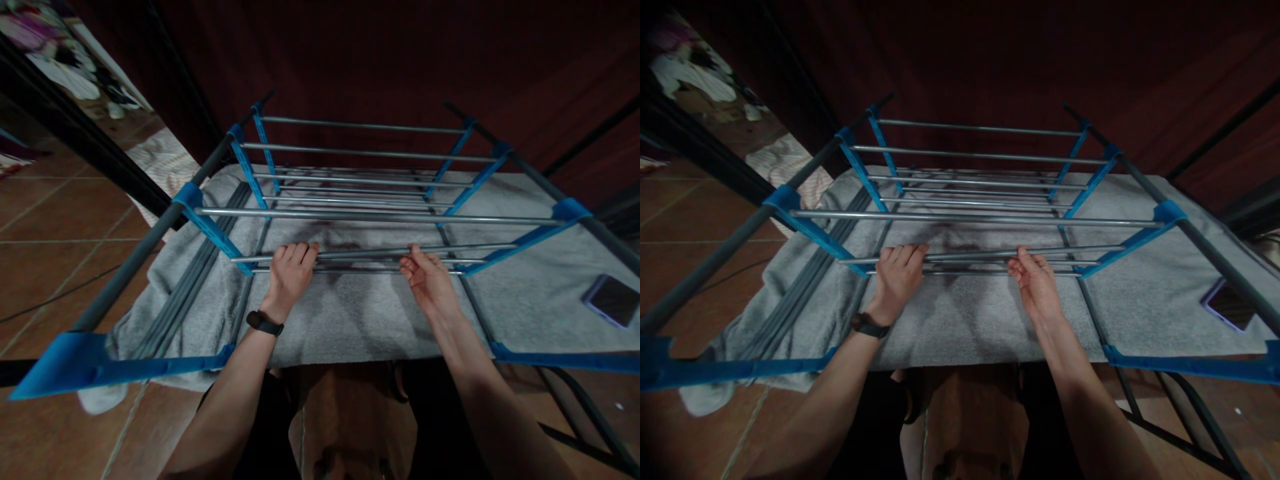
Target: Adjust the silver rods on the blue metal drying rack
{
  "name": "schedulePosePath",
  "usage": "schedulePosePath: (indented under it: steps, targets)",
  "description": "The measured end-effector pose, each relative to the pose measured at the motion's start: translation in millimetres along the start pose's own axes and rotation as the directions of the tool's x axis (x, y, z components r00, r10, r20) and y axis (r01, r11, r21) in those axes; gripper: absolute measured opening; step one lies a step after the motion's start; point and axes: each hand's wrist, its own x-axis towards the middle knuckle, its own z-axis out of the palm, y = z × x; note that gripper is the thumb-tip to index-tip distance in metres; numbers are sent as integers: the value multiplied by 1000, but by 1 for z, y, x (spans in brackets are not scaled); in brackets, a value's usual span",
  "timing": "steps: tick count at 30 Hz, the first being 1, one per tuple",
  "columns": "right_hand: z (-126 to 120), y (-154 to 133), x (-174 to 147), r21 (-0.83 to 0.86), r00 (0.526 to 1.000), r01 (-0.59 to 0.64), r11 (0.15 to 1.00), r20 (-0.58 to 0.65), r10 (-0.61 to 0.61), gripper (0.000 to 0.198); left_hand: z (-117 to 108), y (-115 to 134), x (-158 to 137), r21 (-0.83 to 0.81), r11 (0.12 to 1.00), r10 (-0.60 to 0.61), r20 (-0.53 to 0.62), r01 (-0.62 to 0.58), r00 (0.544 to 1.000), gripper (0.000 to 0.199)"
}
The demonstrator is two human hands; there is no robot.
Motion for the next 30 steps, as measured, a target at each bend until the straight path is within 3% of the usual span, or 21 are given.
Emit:
schedulePosePath:
  steps: [6,17,30]
  targets:
    - [-2,2,3,-31,999,33,999,21,-32,27,3,6,1,-67,998,20,39,-17,999,28]
    - [0,-1,3,-79,999,30,996,30,-28,31,3,9,4,-92,993,71,-58,-77,996,27]
    - [3,-6,1,-97,1000,14,995,9,-13,27,0,11,4,-126,991,53,41,-48,998,30]
